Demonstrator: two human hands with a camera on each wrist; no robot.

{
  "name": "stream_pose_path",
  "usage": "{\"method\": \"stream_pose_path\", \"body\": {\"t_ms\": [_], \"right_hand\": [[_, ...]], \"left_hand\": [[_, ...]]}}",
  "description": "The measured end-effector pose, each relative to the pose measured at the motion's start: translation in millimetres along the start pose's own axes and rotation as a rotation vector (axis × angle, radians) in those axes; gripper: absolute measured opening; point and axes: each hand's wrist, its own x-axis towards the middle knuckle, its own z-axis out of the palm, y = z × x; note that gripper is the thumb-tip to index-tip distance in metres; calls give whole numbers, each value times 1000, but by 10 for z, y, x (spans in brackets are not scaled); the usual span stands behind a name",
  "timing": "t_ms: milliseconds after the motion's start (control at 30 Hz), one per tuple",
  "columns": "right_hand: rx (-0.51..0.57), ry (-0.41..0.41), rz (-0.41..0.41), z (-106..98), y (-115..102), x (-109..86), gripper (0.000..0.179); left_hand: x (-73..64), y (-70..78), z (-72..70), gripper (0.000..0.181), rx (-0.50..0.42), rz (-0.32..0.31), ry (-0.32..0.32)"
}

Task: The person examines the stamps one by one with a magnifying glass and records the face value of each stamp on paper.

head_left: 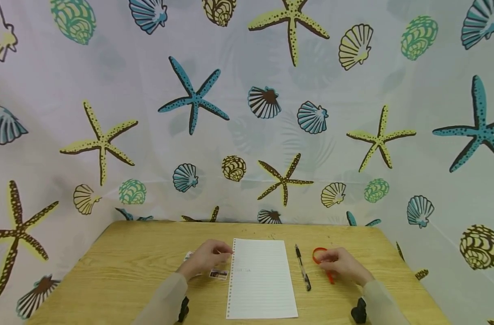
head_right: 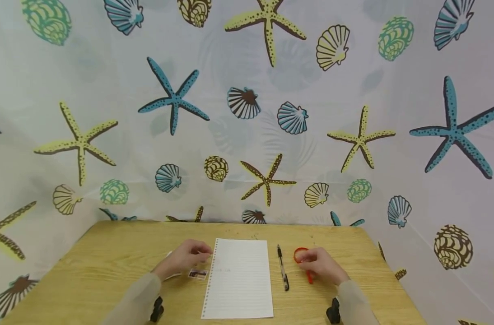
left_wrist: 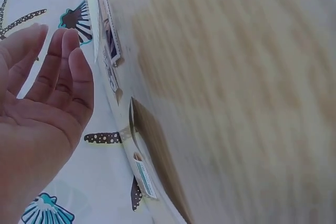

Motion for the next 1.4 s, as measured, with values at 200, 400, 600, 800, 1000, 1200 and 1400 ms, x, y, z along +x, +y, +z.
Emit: {"method": "stream_pose_path", "body": {"t_ms": [200,400,600,800,1000,1200,1400], "right_hand": [[7,-33,30,-36,50,-49,27],[8,-66,22,-51,29,-79,28],[-8,-92,26,-42,26,-102,28],[-60,-80,17,-12,25,-80,25],[-123,-72,20,-15,-5,-90,22],[-184,-49,46,7,-28,-65,16],[-219,-7,78,11,-32,-41,10]], "left_hand": [[-31,-13,-20,31,-60,-37,2],[-94,-11,-87,31,-114,-38,-13],[-159,-57,-177,33,-152,-57,-23],[-219,-106,-284,32,-166,-96,3],[-239,-141,-358,36,-146,-98,35],[-290,-154,-436,36,-123,-59,28],[-339,-137,-478,37,-128,-63,37]]}}
